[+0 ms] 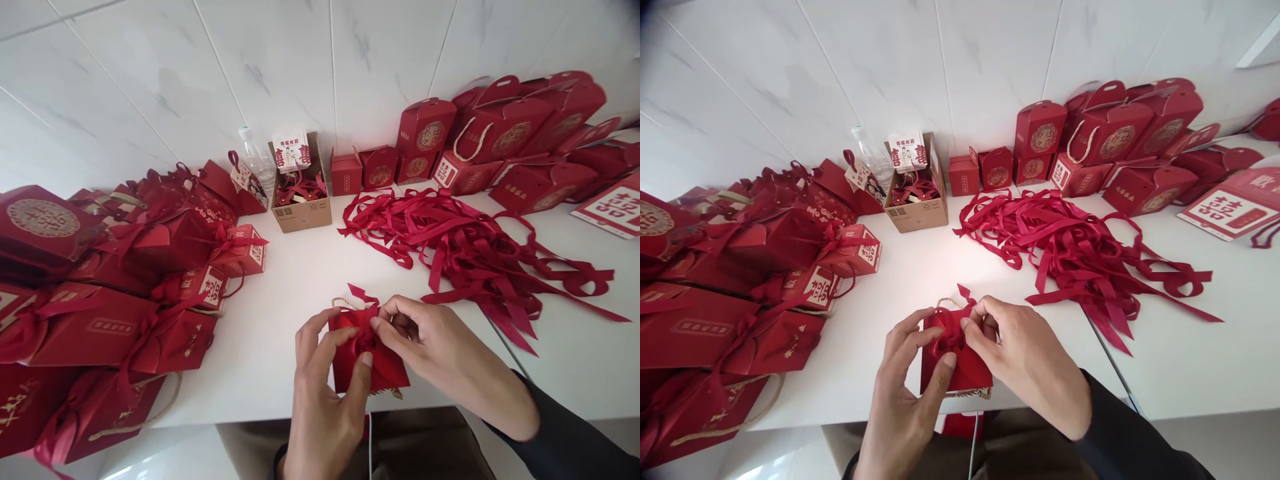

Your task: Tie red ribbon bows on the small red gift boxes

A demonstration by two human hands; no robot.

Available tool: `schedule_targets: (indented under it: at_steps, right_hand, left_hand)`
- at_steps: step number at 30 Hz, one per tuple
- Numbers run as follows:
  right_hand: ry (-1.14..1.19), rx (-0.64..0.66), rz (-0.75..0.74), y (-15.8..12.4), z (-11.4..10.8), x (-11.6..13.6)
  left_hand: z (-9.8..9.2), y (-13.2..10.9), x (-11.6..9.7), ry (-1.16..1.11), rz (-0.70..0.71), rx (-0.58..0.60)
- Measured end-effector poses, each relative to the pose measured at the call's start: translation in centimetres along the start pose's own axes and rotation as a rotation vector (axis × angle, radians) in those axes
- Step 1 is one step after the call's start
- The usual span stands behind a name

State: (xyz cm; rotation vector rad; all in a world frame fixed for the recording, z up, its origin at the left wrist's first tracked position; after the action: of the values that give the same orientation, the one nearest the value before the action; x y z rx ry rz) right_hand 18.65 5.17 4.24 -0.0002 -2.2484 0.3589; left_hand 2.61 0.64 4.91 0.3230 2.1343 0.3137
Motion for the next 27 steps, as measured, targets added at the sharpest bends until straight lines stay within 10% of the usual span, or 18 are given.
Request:
schedule_targets:
  at_steps: [27]
  right_hand:
    - [0.009,-0.077,0.004,-0.5,-0.4,-1.2]
  left_hand:
    - [-1.1,-1.7,2.0,-0.25,-0.216,-0.239]
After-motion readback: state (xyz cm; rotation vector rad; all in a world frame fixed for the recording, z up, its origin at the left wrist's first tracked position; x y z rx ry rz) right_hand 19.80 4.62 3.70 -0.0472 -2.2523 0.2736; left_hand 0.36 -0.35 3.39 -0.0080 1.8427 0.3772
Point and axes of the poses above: each hand's wrist, its own y-axis towards the middle knuckle, its own z-axis out of the palm, x = y × z, the point moved 9 cm from there along y, towards the middle knuckle, and after that the axes turned 6 degrees about z, right-handed, at the moved point
